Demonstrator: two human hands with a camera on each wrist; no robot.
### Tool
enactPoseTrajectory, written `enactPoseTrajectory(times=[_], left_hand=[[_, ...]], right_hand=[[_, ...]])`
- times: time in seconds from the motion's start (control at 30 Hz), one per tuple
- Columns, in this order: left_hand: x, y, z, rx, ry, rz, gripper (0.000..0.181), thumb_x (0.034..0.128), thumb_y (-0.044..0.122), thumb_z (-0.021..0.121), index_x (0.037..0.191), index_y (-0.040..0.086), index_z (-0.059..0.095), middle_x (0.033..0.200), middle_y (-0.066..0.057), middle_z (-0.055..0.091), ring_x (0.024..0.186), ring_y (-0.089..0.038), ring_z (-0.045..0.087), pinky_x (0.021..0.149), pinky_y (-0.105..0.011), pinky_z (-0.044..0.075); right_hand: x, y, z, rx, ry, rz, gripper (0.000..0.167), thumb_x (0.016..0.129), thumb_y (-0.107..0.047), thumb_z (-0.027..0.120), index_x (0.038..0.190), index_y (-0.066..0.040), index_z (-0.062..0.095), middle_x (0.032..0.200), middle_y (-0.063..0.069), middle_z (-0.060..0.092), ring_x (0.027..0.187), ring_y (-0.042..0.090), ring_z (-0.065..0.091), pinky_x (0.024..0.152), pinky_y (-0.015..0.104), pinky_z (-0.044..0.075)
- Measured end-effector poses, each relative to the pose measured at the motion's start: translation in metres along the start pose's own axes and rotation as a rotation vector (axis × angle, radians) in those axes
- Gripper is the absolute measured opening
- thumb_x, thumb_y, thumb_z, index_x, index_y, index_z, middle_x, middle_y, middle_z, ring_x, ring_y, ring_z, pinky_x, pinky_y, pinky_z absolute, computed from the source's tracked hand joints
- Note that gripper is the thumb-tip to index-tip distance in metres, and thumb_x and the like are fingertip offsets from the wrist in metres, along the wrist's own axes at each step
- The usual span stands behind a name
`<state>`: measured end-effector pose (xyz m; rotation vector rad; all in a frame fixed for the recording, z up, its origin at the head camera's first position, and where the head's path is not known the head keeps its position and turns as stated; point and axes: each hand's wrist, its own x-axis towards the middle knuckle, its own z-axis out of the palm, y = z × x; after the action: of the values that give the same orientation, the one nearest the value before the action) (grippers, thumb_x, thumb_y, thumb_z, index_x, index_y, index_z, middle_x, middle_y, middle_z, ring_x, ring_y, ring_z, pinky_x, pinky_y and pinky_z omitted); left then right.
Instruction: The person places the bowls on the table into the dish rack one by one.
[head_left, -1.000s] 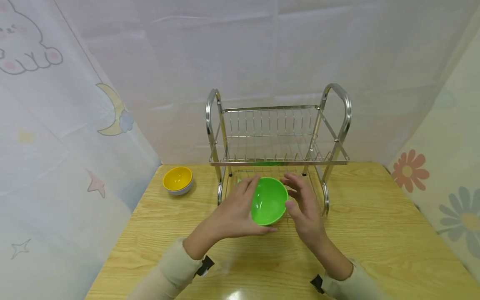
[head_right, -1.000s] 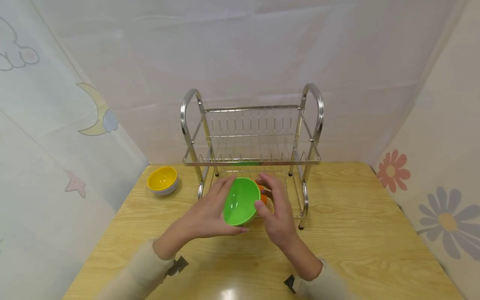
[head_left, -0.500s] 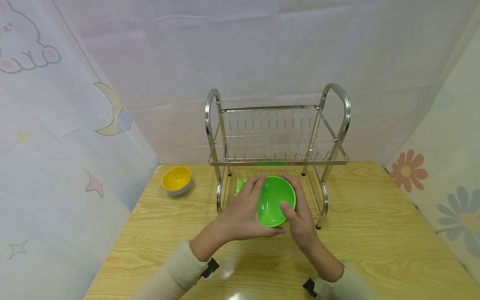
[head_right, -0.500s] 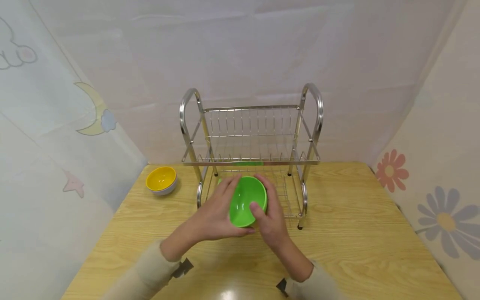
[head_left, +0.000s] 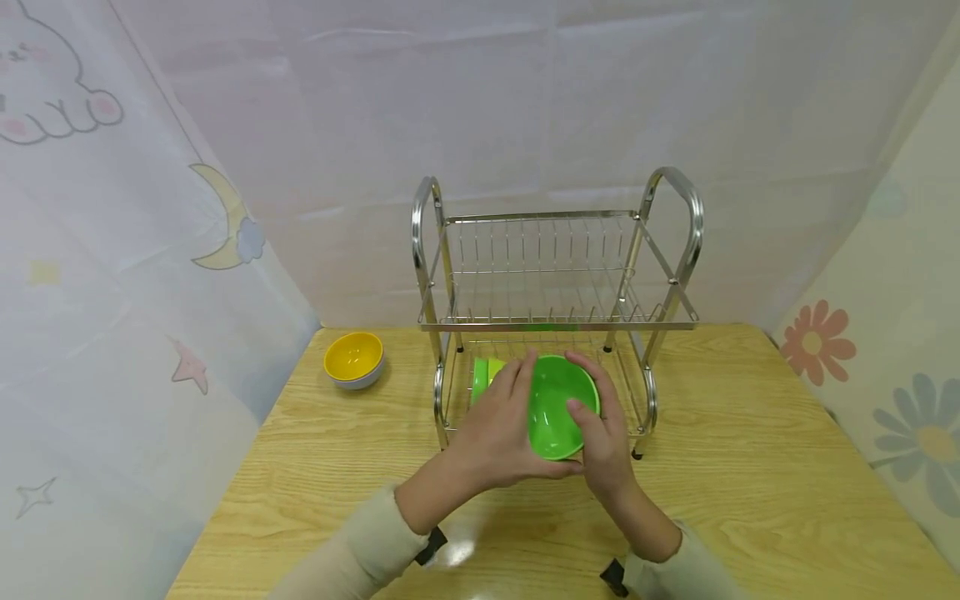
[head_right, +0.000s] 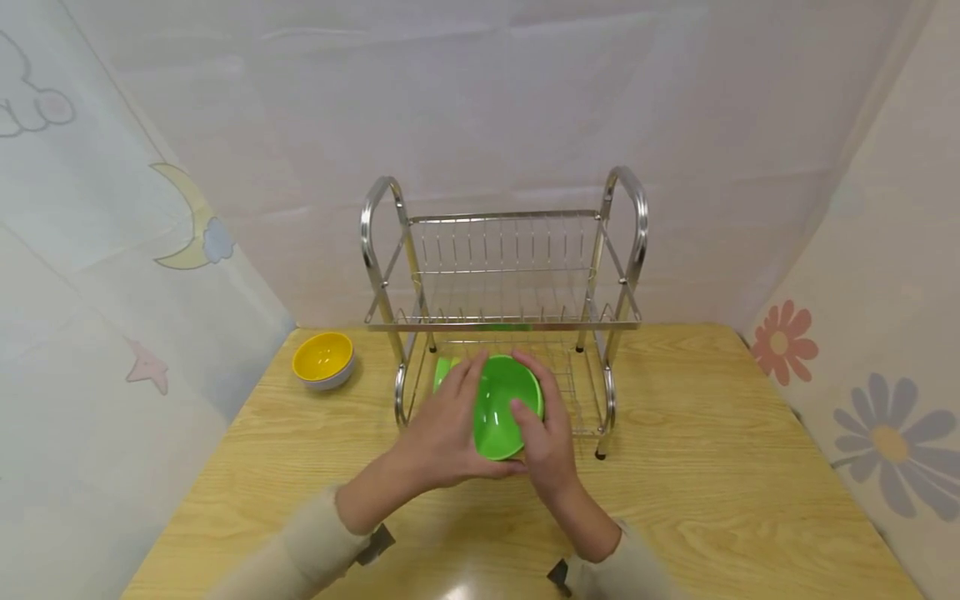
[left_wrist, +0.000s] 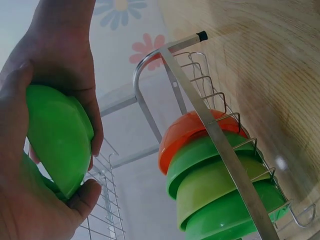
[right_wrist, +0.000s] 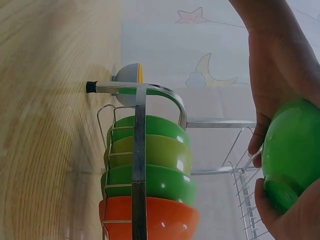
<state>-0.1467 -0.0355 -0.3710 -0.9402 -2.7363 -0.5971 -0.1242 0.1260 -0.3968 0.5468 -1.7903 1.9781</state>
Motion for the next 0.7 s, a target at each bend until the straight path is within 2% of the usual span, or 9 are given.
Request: enactPoseTrajectory(times=[0.17, 0.33, 0.57, 0.7], left_hand=[[0.000, 0.001, 0.002, 0.029, 0.000, 0.019, 0.144, 0.0624, 0.082, 0.076, 0.161, 0.001, 0.010, 0.154, -0.018, 0.038, 0.133, -0.029, 0.051, 0.103, -0.038, 0.051], [0.000, 0.001, 0.001, 0.042, -0.017, 0.050, 0.142, 0.0655, 0.082, 0.075, 0.160, -0.003, 0.012, 0.156, -0.020, 0.036, 0.136, -0.030, 0.049, 0.108, -0.037, 0.047], [0.002, -0.005, -0.004, -0.062, -0.090, 0.072, 0.137, 0.0704, 0.077, 0.075, 0.162, 0.002, 0.006, 0.163, -0.019, 0.027, 0.139, -0.032, 0.046, 0.109, -0.043, 0.046], [0.000, -0.011, -0.013, -0.111, -0.124, 0.106, 0.131, 0.0748, 0.066, 0.080, 0.162, 0.003, 0.006, 0.163, -0.015, 0.030, 0.143, -0.031, 0.042, 0.113, -0.043, 0.042]], right_hand=[[0.002, -0.002, -0.001, -0.022, 0.020, -0.005, 0.053, 0.092, 0.009, 0.036, 0.143, 0.000, 0.049, 0.143, 0.015, 0.047, 0.121, 0.027, 0.053, 0.087, 0.026, 0.057], [0.005, -0.003, -0.006, -0.140, 0.041, -0.003, 0.058, 0.085, 0.011, 0.037, 0.139, 0.000, 0.055, 0.141, 0.013, 0.052, 0.117, 0.022, 0.056, 0.083, 0.024, 0.057], [0.011, -0.003, -0.013, -0.261, 0.011, -0.069, 0.059, 0.079, 0.010, 0.042, 0.134, -0.001, 0.060, 0.130, 0.020, 0.061, 0.098, 0.021, 0.062, 0.065, 0.030, 0.060], [0.015, -0.004, -0.016, -0.322, -0.038, -0.109, 0.060, 0.077, 0.010, 0.045, 0.133, -0.002, 0.061, 0.127, 0.022, 0.063, 0.100, 0.026, 0.062, 0.067, 0.031, 0.060]])
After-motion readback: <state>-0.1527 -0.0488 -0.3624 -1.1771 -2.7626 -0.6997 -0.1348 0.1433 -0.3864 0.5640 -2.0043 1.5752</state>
